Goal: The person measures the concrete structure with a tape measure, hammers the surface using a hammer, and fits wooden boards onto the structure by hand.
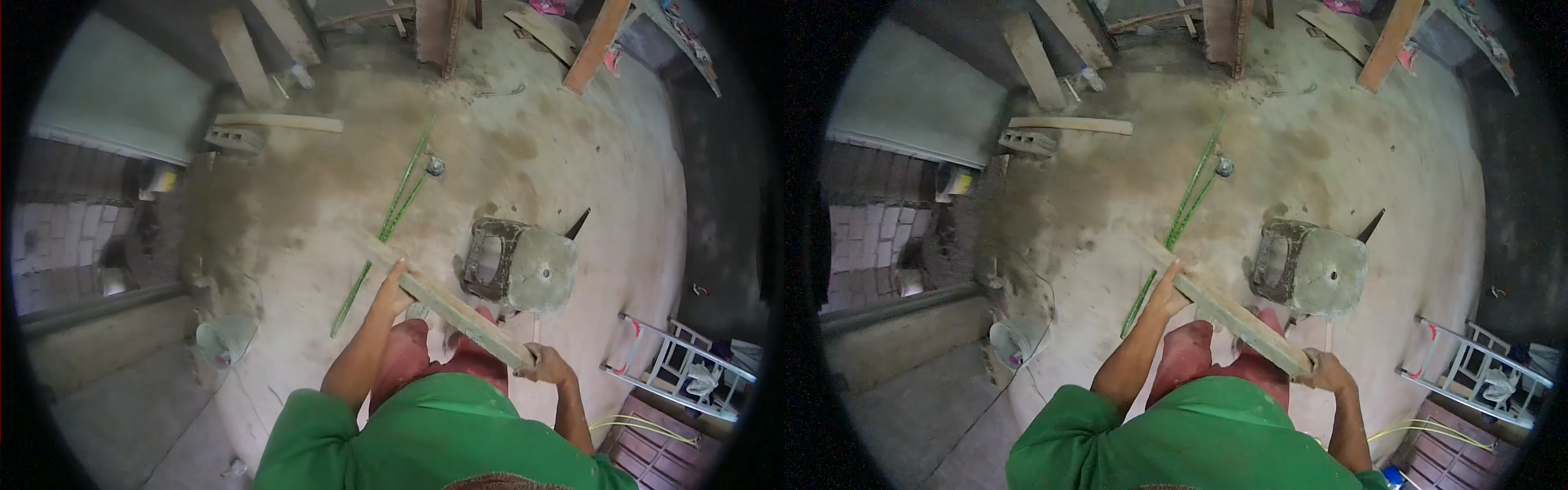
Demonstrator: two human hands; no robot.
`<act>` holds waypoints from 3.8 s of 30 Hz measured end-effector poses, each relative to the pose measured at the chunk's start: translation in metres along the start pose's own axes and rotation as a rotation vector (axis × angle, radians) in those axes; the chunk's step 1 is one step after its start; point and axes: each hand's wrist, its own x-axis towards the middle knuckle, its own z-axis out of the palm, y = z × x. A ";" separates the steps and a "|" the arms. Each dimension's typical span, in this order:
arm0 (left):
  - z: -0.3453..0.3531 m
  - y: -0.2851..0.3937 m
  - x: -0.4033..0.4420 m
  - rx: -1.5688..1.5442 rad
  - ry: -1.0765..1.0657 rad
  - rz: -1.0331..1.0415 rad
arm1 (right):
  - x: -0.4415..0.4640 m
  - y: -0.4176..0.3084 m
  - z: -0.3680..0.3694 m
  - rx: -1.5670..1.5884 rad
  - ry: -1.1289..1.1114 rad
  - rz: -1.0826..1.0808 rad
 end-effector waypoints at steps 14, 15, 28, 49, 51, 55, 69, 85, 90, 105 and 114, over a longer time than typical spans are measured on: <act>0.092 0.191 -0.021 -0.028 0.058 0.542 | 0.206 -0.093 -0.075 -0.338 0.493 -0.393; 0.111 0.212 -0.022 -0.017 0.056 0.535 | 0.216 -0.103 -0.089 -0.328 0.499 -0.386; 0.067 0.456 0.015 -0.274 0.309 0.938 | 0.370 -0.193 -0.165 -0.310 0.397 -0.179; 0.027 0.809 0.108 -0.214 0.310 0.723 | 0.466 -0.485 -0.056 -0.125 0.388 -0.117; 0.044 0.819 0.108 -0.220 0.311 0.696 | 0.463 -0.573 -0.078 -0.035 0.390 -0.015; 0.081 0.820 0.117 -0.226 0.256 0.621 | 0.506 -0.633 -0.109 0.055 0.483 -0.068; 0.213 0.853 0.217 -0.019 0.556 0.739 | 0.672 -0.601 -0.249 0.142 0.275 0.101; 0.224 0.935 0.246 0.065 0.693 0.937 | 0.702 -0.683 -0.276 0.112 0.192 0.281; 0.120 1.033 0.256 -0.001 0.540 1.139 | 0.695 -0.740 -0.228 0.027 0.192 0.253; -0.053 1.565 0.200 0.486 0.622 1.178 | 0.686 -0.877 -0.007 -0.264 0.096 0.045; -0.007 1.540 0.211 0.796 0.876 0.904 | 0.676 -0.915 -0.003 -0.338 0.248 0.220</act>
